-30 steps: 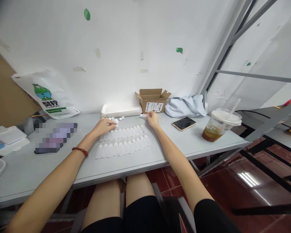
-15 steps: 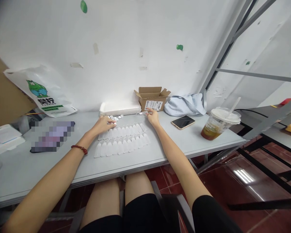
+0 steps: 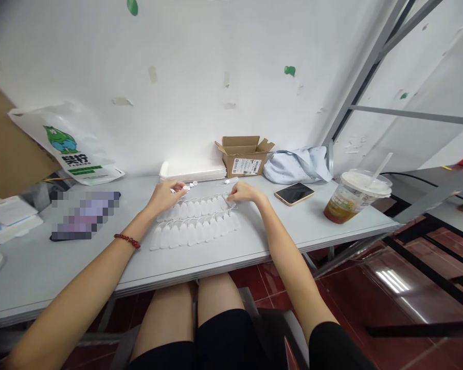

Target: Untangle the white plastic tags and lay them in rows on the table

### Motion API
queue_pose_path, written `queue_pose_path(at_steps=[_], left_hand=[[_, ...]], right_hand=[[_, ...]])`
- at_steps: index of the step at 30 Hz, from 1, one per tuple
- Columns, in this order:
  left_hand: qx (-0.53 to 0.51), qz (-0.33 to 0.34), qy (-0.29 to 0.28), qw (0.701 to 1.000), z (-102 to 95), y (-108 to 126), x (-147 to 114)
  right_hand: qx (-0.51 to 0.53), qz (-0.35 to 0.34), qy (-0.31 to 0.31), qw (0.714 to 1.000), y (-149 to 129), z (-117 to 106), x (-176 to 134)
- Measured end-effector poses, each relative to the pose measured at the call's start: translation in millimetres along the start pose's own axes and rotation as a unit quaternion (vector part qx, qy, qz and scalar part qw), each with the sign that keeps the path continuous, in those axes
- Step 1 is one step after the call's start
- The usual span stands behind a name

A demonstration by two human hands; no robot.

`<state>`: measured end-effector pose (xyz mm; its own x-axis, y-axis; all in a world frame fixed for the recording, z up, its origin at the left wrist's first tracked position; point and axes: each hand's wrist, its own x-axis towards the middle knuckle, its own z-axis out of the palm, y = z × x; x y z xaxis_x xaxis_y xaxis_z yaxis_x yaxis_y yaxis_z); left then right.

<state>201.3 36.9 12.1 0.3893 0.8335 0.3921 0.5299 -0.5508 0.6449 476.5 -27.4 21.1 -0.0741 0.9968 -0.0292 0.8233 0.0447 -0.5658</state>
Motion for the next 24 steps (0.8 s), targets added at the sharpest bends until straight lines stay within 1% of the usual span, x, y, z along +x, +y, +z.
queue_pose_path(at_steps=[3, 5, 8, 10, 12, 14, 18, 21, 24], left_hand=[[-0.015, -0.005, 0.003, 1.000, 2.6, 1, -1], [-0.031, -0.010, 0.007, 0.999, 4.0, 1, -1], [-0.069, -0.021, 0.009, 0.997, 4.9, 2, -2], [-0.111, -0.032, 0.002, 0.993, 4.8, 4, -2], [-0.157, -0.049, -0.019, 0.986, 4.3, 8, -3], [-0.187, -0.065, -0.047, 0.979, 3.7, 13, -3], [-0.201, -0.075, -0.097, 0.972, 3.1, 23, -6], [-0.217, -0.066, -0.107, 0.968, 3.7, 27, -8], [-0.231, -0.062, -0.107, 0.965, 4.6, 29, -8]], right_hand=[[-0.025, 0.005, 0.004, 1.000, 3, 4, 4], [-0.020, 0.009, 0.025, 0.999, 3, 4, 4], [0.020, 0.007, 0.080, 0.997, -2, 1, 0], [0.065, -0.014, 0.122, 0.990, -8, 1, -3], [0.109, -0.043, 0.165, 0.979, -16, 4, -3], [0.130, -0.070, 0.200, 0.969, -24, 11, -2], [0.096, -0.122, 0.228, 0.961, -39, 29, 1], [0.053, -0.154, 0.231, 0.959, -47, 40, 3], [0.013, -0.175, 0.232, 0.957, -50, 46, 4]])
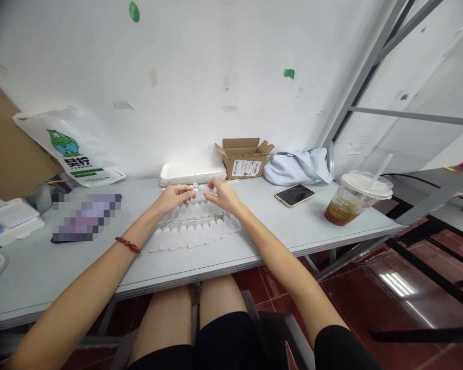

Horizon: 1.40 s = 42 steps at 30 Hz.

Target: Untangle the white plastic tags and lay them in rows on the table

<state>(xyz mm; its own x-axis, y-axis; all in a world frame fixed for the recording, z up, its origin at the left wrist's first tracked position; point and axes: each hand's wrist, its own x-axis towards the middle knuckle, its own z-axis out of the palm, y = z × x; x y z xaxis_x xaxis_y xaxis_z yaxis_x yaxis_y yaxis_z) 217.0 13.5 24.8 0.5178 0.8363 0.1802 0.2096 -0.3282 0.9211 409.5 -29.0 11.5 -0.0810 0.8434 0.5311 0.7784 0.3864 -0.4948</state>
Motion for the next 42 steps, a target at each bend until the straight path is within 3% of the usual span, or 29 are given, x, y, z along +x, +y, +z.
queue_pose_path(at_steps=[12, 20, 27, 32, 36, 42], left_hand=[[-0.109, -0.068, 0.031, 0.991, 6.2, 0, 0], [-0.133, -0.110, 0.005, 0.985, 3.8, 5, -2], [-0.071, -0.020, 0.017, 0.997, 1.9, 6, -2], [-0.079, -0.035, 0.044, 0.995, 6.0, 6, -1], [-0.078, -0.076, 0.021, 0.994, 4.9, 5, -1], [-0.040, 0.005, 0.021, 0.999, -0.9, 4, -2]], right_hand=[[-0.105, -0.096, 0.041, 0.989, -1, 8, -3], [-0.138, -0.141, 0.037, 0.980, 0, 14, -5], [-0.114, -0.120, 0.029, 0.986, 5, 14, -5], [-0.135, -0.104, 0.041, 0.985, 4, 19, -5], [-0.174, -0.116, 0.053, 0.976, 3, 23, -6], [-0.189, -0.137, 0.058, 0.971, 6, 21, -6]])
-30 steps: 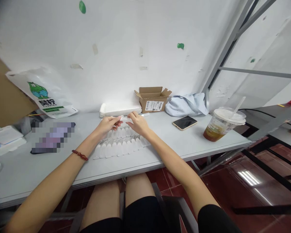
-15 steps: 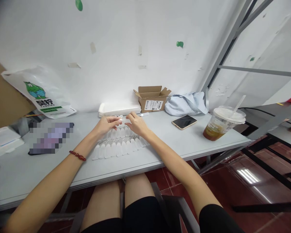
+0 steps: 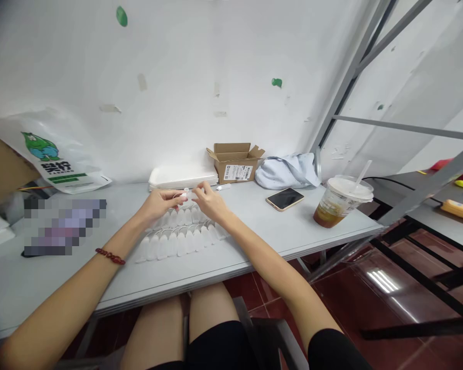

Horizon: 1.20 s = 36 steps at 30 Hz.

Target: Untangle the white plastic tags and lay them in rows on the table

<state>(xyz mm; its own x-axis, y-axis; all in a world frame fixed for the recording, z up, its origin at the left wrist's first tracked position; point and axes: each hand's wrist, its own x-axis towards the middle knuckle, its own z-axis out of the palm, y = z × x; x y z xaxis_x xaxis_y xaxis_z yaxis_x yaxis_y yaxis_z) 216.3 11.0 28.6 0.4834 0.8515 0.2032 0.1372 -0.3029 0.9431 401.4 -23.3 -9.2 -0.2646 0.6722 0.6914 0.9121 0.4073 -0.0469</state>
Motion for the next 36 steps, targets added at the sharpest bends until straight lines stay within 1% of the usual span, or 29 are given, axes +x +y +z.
queue_pose_path(at_steps=[3, 5, 8, 11, 13, 16, 19, 26, 30, 33, 36], left_hand=[[0.010, 0.031, 0.013, 0.999, 1.2, -1.0, 1.0], [0.008, 0.036, 0.017, 0.999, 2.9, -2.1, 1.8], [0.004, 0.010, 0.022, 1.000, 5.3, -3.1, 2.5], [0.007, -0.022, 0.008, 1.000, 6.0, -2.4, 1.9], [0.006, -0.022, -0.001, 1.000, 5.5, -0.9, 1.2], [-0.005, -0.001, 0.013, 1.000, 4.0, 1.5, 0.5], [-0.026, 0.004, 0.021, 0.999, 2.9, 2.2, 0.4], [-0.089, -0.008, 0.041, 0.995, 5.4, -1.5, 0.2], [-0.130, -0.033, 0.035, 0.990, 6.4, -1.8, 1.1], [-0.109, -0.041, 0.018, 0.993, 6.8, -1.9, 2.2], [-0.066, -0.018, 0.003, 0.998, 8.0, -3.4, 2.6]], right_hand=[[0.023, -0.006, 0.010, 1.000, 3.5, -0.3, 0.4], [0.045, -0.007, 0.022, 0.999, 5.2, 0.4, 0.9], [0.070, -0.007, 0.046, 0.997, 6.0, 2.0, 1.6], [0.082, -0.013, 0.059, 0.995, 4.7, 2.5, 1.8], [0.095, -0.011, 0.060, 0.994, 3.4, 1.6, 1.9], [0.118, 0.001, 0.049, 0.992, 1.9, -0.6, 1.9], [0.130, 0.018, 0.037, 0.991, 1.4, -1.9, 2.2], [0.144, 0.035, 0.048, 0.988, 1.5, -2.9, 3.4], [0.150, 0.051, 0.056, 0.986, 1.7, -4.5, 4.1], [0.161, 0.053, 0.065, 0.983, 1.7, -4.4, 4.3], [0.175, 0.053, 0.068, 0.981, 1.1, -4.9, 4.6]])
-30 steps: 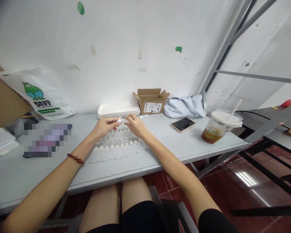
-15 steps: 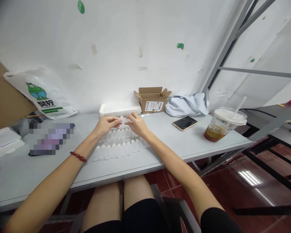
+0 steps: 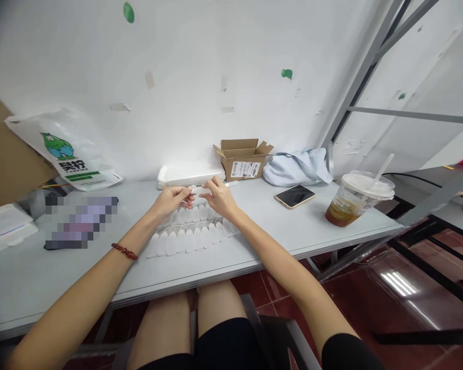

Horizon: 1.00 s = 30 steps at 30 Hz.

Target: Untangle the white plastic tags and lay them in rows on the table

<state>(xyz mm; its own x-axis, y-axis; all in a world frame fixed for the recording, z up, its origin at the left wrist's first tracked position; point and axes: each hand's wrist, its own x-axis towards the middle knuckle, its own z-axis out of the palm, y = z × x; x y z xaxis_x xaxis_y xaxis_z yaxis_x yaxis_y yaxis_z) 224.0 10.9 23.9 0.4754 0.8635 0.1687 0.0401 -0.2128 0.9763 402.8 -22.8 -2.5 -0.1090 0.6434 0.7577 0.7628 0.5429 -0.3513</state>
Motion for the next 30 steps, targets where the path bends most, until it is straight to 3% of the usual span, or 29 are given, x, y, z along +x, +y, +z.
queue_pose_path(at_steps=[5, 10, 13, 18, 25, 30], left_hand=[[0.106, 0.065, -0.006, 0.992, 1.9, -1, -4], [0.177, 0.121, 0.022, 0.976, 2.1, -2, -5], [0.134, 0.111, 0.009, 0.985, 0.6, -2, -2], [0.092, 0.040, -0.030, 0.995, -1.2, -3, 0], [0.116, 0.116, -0.007, 0.987, 2.7, -5, -2], [0.100, 0.059, -0.029, 0.993, 3.7, -1, -3]], right_hand=[[0.017, -0.006, -0.014, 1.000, 0, -4, 1], [0.018, 0.007, -0.033, 0.999, 4, -7, 2], [0.008, 0.015, -0.035, 0.999, 4, -8, 4], [0.012, 0.014, -0.028, 0.999, 1, -9, 5], [0.066, 0.055, -0.029, 0.996, 1, -16, 5], [0.086, 0.063, -0.006, 0.994, -1, -17, 7]])
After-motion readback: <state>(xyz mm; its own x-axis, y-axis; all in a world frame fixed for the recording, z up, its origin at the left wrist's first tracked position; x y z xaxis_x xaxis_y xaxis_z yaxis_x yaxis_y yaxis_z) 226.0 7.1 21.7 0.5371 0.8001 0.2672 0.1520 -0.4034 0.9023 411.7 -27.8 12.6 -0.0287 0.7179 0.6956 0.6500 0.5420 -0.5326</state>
